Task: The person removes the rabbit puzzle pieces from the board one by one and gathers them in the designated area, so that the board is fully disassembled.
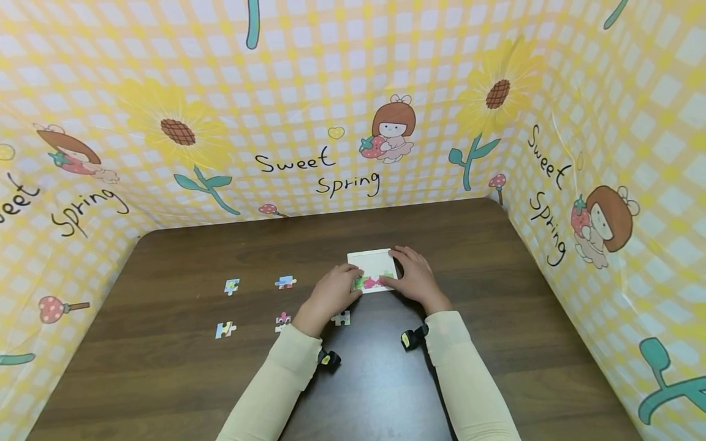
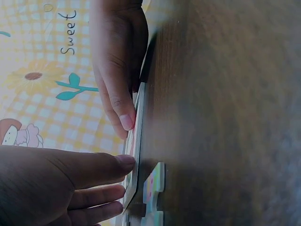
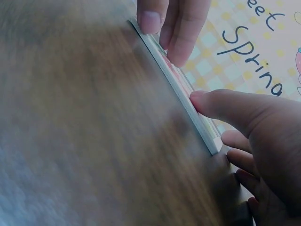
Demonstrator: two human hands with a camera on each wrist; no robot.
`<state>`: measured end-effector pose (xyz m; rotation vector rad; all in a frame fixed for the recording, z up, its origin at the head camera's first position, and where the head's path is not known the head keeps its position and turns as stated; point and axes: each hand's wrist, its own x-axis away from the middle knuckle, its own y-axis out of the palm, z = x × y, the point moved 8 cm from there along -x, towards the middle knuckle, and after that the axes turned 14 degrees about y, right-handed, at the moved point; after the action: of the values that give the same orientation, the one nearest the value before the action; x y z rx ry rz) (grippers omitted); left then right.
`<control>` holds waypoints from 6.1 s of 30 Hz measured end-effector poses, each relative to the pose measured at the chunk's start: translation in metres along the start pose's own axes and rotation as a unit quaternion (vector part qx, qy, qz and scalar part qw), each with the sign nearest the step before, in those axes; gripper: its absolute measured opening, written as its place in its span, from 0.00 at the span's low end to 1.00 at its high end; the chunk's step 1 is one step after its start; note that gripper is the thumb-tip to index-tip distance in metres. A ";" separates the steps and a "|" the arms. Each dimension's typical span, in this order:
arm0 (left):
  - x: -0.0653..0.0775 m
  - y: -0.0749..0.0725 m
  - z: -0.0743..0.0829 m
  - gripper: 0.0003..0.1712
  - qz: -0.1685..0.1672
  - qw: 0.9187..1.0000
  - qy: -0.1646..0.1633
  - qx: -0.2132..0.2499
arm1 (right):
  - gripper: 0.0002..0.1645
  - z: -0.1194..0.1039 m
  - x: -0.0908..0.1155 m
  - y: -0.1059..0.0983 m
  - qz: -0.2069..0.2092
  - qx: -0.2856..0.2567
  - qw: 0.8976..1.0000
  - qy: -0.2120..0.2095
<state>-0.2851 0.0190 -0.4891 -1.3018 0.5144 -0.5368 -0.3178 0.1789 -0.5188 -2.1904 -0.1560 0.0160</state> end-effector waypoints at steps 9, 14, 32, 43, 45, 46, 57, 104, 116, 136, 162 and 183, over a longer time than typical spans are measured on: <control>0.000 0.001 -0.003 0.24 0.005 1.000 -0.007 0.008 | 0.45 0.001 -0.001 0.001 0.003 0.000 1.000 -0.003; 0.001 0.003 -0.005 0.23 0.008 1.000 -0.012 0.018 | 0.45 0.001 -0.002 0.002 0.002 0.000 1.000 -0.003; 0.004 0.000 -0.005 0.22 0.037 0.998 -0.023 0.048 | 0.44 0.001 -0.002 0.001 0.002 -0.007 1.000 -0.001; 0.003 0.002 -0.004 0.23 0.034 0.997 -0.035 0.055 | 0.45 0.002 -0.001 0.001 0.000 -0.011 1.000 0.002; 0.003 0.002 -0.004 0.23 0.036 0.997 -0.036 0.056 | 0.45 0.002 -0.002 0.001 0.001 -0.011 1.000 0.001; 0.003 0.002 -0.004 0.23 0.038 0.997 -0.037 0.057 | 0.45 0.002 -0.002 0.001 0.002 -0.011 1.000 0.000; 0.003 -0.010 -0.001 0.20 0.059 0.996 -0.019 0.059 | 0.45 0.001 -0.003 0.000 0.007 -0.009 1.000 -0.002; 0.114 -0.065 -0.027 0.22 0.036 0.992 0.045 0.109 | 0.47 -0.010 0.000 0.001 -0.004 -0.017 1.000 -0.020; 0.226 -0.084 -0.067 0.23 0.101 0.988 0.075 0.085 | 0.46 -0.007 0.004 -0.003 -0.005 -0.007 1.000 -0.018; 0.305 -0.064 -0.105 0.24 0.049 0.995 0.050 0.065 | 0.45 -0.008 0.003 -0.004 -0.003 -0.016 1.000 -0.024; 0.323 -0.044 -0.104 0.22 0.013 0.996 0.018 0.083 | 0.46 -0.008 0.004 0.001 -0.012 -0.012 1.000 -0.018; 0.322 -0.043 -0.105 0.22 0.002 0.995 0.014 0.095 | 0.46 -0.006 0.004 0.000 -0.010 -0.014 1.000 -0.018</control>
<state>-0.1059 -0.2720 -0.4842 -1.1132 0.4767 -0.5868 -0.3129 0.1742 -0.5152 -2.2180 -0.2004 0.0432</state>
